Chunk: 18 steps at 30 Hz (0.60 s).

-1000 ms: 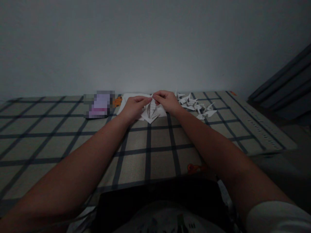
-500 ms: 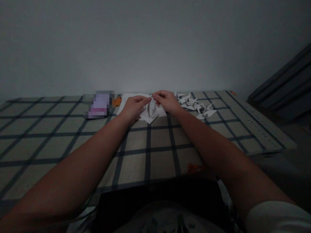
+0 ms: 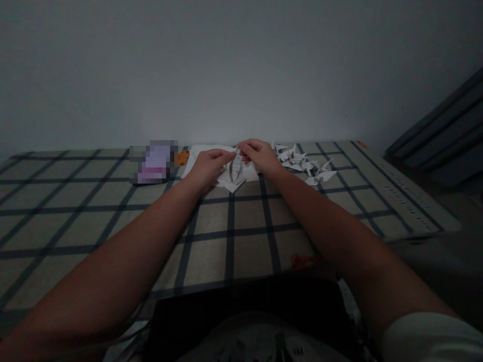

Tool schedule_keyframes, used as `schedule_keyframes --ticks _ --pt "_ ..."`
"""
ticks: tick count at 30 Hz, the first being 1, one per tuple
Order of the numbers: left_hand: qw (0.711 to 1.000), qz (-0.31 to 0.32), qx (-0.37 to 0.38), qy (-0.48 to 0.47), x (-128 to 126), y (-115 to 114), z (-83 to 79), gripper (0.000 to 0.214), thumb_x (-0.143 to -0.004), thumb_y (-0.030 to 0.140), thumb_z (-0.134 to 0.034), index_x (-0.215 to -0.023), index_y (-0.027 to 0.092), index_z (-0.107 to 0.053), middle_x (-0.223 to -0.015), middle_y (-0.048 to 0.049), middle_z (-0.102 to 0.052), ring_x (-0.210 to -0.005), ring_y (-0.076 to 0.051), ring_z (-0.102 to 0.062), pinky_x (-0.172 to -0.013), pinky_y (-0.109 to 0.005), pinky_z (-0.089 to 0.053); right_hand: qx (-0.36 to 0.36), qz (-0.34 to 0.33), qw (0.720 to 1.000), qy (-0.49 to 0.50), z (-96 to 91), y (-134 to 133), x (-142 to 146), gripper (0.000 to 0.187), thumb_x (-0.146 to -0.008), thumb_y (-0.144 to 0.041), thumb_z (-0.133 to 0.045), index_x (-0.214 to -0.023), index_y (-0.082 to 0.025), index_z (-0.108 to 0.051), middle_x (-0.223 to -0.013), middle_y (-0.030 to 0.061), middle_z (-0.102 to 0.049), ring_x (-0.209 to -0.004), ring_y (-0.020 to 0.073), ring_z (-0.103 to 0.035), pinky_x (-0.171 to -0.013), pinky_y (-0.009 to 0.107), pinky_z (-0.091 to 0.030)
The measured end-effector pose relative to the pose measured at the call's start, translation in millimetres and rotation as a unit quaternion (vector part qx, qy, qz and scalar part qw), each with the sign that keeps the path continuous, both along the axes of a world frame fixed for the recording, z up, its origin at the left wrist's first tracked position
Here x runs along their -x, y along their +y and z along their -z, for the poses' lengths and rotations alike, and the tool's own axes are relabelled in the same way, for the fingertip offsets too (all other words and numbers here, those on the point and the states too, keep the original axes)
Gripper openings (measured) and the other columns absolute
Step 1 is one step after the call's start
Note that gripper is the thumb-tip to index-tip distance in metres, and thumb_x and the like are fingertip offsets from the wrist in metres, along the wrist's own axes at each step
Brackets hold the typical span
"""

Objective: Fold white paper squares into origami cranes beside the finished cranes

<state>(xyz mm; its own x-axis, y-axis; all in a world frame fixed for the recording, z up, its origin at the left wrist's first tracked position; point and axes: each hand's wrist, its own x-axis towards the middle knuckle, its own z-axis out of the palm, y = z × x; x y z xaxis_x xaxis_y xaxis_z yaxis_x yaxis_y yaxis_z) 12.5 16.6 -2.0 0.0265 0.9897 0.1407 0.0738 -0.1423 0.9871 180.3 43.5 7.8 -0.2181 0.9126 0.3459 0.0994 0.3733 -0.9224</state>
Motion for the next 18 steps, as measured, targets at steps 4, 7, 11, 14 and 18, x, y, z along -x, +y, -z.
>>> schedule_keyframes --ticks 4,7,11,14,18 --pt "1.0 0.0 -0.003 0.005 -1.5 -2.3 -2.0 0.033 -0.067 0.047 -0.078 -0.076 0.016 -0.072 -0.064 -0.002 -0.064 -0.05 -0.012 -0.05 -0.048 -0.025 -0.033 -0.007 0.007 1.0 -0.021 -2.7 -3.3 -0.3 0.024 -0.086 -0.039 -0.065 -0.078 -0.016 -0.064 -0.067 -0.002 -0.056 -0.063 0.0089 -0.048 -0.059 0.021 -0.042" --pt "1.0 0.007 -0.015 0.022 -1.0 -2.4 -1.3 0.031 -0.067 0.047 -0.077 -0.073 0.017 -0.071 -0.061 -0.0014 -0.063 -0.049 -0.011 -0.049 -0.047 -0.024 -0.031 -0.018 0.013 0.999 -0.03 -3.0 -4.8 -1.0 0.026 -0.087 -0.037 -0.063 -0.071 -0.016 -0.061 -0.064 -0.0021 -0.055 -0.061 0.0088 -0.047 -0.059 0.022 -0.041" --pt "0.998 0.012 -0.026 0.05 0.4 -1.6 0.5 0.031 -0.069 0.048 -0.076 -0.072 0.018 -0.072 -0.059 -0.0008 -0.061 -0.048 -0.011 -0.046 -0.045 -0.025 -0.029 -0.028 0.022 0.998 -0.044 -3.1 -5.3 -2.0 0.029 -0.089 -0.038 -0.061 -0.069 -0.017 -0.058 -0.063 -0.002 -0.053 -0.06 0.0094 -0.046 -0.059 0.023 -0.041" --pt "0.998 0.011 -0.022 0.061 0.6 -1.6 -0.3 0.03 -0.069 0.047 -0.076 -0.073 0.018 -0.072 -0.056 -0.0002 -0.059 -0.047 -0.011 -0.045 -0.046 -0.025 -0.029 -0.028 0.028 0.998 -0.05 -3.9 -5.7 -1.9 0.032 -0.09 -0.039 -0.06 -0.067 -0.017 -0.058 -0.062 -0.0017 -0.053 -0.062 0.0101 -0.047 -0.061 0.023 -0.042" --pt "0.998 0.007 -0.031 0.047 0.4 -1.6 -2.2 0.03 -0.067 0.047 -0.077 -0.073 0.017 -0.072 -0.061 -0.0017 -0.063 -0.052 -0.012 -0.049 -0.049 -0.025 -0.034 -0.007 0.014 0.999 -0.032 -4.0 -4.9 -0.2 0.032 -0.09 -0.042 -0.061 -0.07 -0.017 -0.059 -0.064 -0.0014 -0.055 -0.062 0.0097 -0.05 -0.061 0.022 -0.044"
